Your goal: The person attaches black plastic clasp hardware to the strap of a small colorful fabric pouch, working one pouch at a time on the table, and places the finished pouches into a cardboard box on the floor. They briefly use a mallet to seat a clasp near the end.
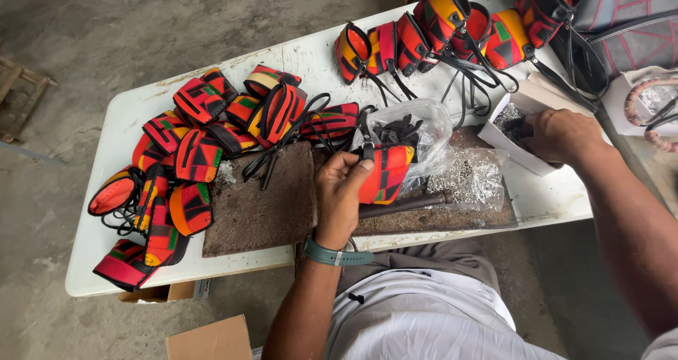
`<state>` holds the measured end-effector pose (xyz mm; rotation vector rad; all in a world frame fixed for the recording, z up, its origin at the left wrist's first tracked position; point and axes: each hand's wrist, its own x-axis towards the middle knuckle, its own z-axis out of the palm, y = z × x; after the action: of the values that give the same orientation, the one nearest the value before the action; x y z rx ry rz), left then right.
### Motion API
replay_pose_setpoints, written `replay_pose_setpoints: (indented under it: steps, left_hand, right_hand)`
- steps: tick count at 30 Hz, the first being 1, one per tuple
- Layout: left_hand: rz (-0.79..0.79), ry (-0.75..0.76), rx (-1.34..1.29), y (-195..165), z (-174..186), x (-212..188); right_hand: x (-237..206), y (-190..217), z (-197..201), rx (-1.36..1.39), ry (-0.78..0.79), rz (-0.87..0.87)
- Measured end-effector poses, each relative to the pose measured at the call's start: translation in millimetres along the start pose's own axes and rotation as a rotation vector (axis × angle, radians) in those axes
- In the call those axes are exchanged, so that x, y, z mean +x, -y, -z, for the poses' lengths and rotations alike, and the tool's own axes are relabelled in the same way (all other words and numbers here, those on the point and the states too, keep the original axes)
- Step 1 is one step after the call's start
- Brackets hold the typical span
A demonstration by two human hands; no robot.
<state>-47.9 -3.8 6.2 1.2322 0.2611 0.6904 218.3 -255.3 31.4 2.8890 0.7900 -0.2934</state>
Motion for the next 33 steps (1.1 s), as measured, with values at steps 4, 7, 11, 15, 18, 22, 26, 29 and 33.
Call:
replay_pose_setpoints:
  steps: [4, 7, 11, 15, 18, 22, 26, 29, 33]
  left_hand:
    - [-0.062, 0.030, 0.042, 4, -7, -6]
    - [-0.010, -0.005, 0.027, 7, -11, -7]
    - [0.000, -0.014, 0.003, 12, -12, -6]
    - [-0.020, 0.021, 0.047, 16, -11, -7]
    - [-0.040, 0.034, 0.015, 19, -11, -7]
    - [-0.001, 0.026, -0.006, 21, -10, -6]
    - [-0.014, 0.004, -0.001, 24, -13, -7]
    - [-0.007, 0.005, -0.002, 26, -18, -6]
    - [0.015, 0.010, -0.025, 26, -24, -4]
  right_hand:
    - [-5, -1, 1, 0.027, 0.044, 0.030]
    - [-5, -9, 4, 0.119, -0.032, 0.064]
    - [-4, -24, 4, 0.280, -0.182, 0.126]
    - [-5, -35, 0, 0.410, -0.200, 0.190]
    - [-4, -42, -1, 0.436, -0.252, 0.223]
    - [-3, -50, -1, 0.460, -0.265, 0.255]
    - [-5, -53, -4, 0.497, -0.255, 0.238]
    - [-9, -47, -6, 0.618, -0.266, 0.183]
    - [-21, -25, -7, 1.013, -0.223, 0.277]
